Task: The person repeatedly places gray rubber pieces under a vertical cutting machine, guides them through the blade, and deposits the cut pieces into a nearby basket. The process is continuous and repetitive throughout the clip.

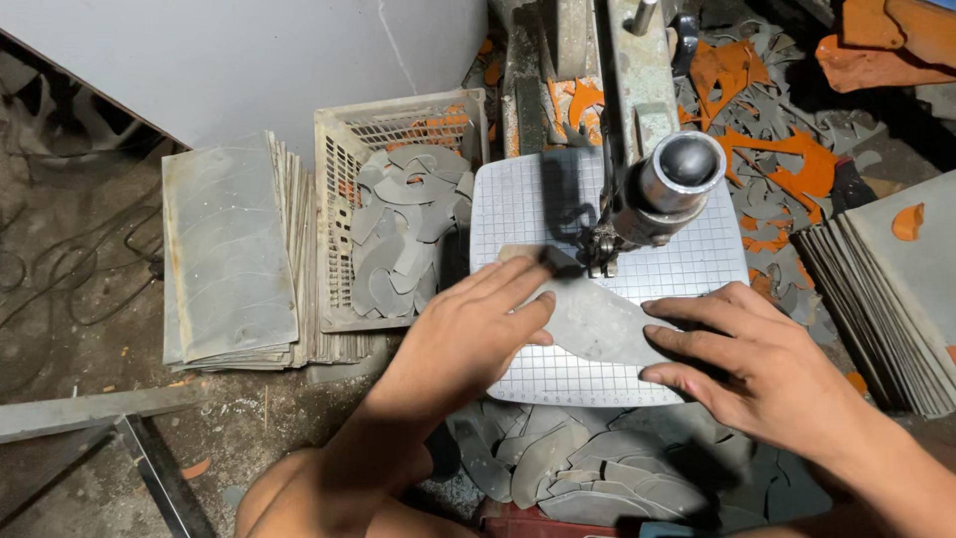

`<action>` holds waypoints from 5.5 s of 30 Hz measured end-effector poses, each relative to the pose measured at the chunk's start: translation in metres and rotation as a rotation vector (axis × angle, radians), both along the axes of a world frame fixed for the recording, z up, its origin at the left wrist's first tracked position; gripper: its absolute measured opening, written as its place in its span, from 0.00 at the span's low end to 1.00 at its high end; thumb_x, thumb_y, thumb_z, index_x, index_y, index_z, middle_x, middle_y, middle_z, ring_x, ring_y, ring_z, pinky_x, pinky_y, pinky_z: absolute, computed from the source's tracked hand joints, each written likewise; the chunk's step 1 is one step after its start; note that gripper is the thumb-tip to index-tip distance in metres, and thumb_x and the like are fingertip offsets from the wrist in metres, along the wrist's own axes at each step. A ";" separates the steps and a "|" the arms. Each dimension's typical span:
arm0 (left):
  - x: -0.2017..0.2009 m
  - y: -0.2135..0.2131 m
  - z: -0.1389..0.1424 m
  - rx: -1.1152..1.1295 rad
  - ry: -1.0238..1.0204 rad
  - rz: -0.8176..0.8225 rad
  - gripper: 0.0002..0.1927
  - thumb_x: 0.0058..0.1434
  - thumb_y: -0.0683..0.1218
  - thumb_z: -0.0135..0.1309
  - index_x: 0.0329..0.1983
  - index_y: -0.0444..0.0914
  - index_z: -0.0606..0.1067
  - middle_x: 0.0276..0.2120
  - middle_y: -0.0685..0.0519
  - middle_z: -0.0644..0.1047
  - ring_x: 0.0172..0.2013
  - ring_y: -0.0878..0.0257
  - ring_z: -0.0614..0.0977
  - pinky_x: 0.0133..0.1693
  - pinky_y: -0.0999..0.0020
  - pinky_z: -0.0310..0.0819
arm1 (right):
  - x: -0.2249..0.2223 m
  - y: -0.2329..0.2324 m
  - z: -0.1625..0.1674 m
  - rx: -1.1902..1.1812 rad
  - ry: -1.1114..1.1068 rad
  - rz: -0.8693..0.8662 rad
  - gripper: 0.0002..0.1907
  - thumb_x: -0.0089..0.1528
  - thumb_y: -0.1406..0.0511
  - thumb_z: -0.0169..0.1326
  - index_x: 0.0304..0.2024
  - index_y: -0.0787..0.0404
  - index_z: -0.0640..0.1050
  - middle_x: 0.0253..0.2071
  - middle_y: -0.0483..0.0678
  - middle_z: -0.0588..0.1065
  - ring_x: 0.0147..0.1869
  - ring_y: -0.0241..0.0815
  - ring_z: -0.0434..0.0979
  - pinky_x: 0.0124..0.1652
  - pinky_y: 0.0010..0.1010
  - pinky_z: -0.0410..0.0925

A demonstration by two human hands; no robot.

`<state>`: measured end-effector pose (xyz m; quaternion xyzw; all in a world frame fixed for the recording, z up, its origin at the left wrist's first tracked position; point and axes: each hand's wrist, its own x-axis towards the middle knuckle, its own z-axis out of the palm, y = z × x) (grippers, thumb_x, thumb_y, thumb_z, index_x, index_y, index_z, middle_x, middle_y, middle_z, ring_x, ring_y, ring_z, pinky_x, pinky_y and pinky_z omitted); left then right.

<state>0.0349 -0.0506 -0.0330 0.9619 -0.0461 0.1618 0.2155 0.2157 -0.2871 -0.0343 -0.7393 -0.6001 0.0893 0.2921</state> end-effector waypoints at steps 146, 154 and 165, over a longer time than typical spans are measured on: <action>0.011 -0.075 -0.022 0.088 -0.203 0.233 0.21 0.64 0.54 0.62 0.44 0.30 0.77 0.47 0.19 0.75 0.53 0.27 0.80 0.61 0.43 0.72 | -0.001 0.040 -0.011 -0.152 -0.303 -0.263 0.19 0.64 0.58 0.50 0.51 0.60 0.82 0.50 0.51 0.78 0.71 0.54 0.65 0.69 0.64 0.49; 0.020 -0.085 -0.024 0.175 -0.217 0.306 0.22 0.61 0.55 0.63 0.41 0.30 0.77 0.44 0.18 0.77 0.51 0.28 0.81 0.58 0.46 0.75 | 0.006 0.046 -0.011 -0.168 -0.294 -0.271 0.17 0.64 0.58 0.49 0.46 0.59 0.84 0.50 0.50 0.78 0.70 0.53 0.65 0.68 0.66 0.49; 0.031 -0.089 -0.019 0.236 -0.170 0.379 0.22 0.64 0.58 0.60 0.34 0.33 0.75 0.42 0.22 0.78 0.49 0.30 0.82 0.60 0.44 0.73 | 0.012 0.054 -0.010 -0.182 -0.281 -0.274 0.14 0.65 0.59 0.51 0.39 0.58 0.85 0.48 0.51 0.78 0.67 0.54 0.68 0.69 0.66 0.49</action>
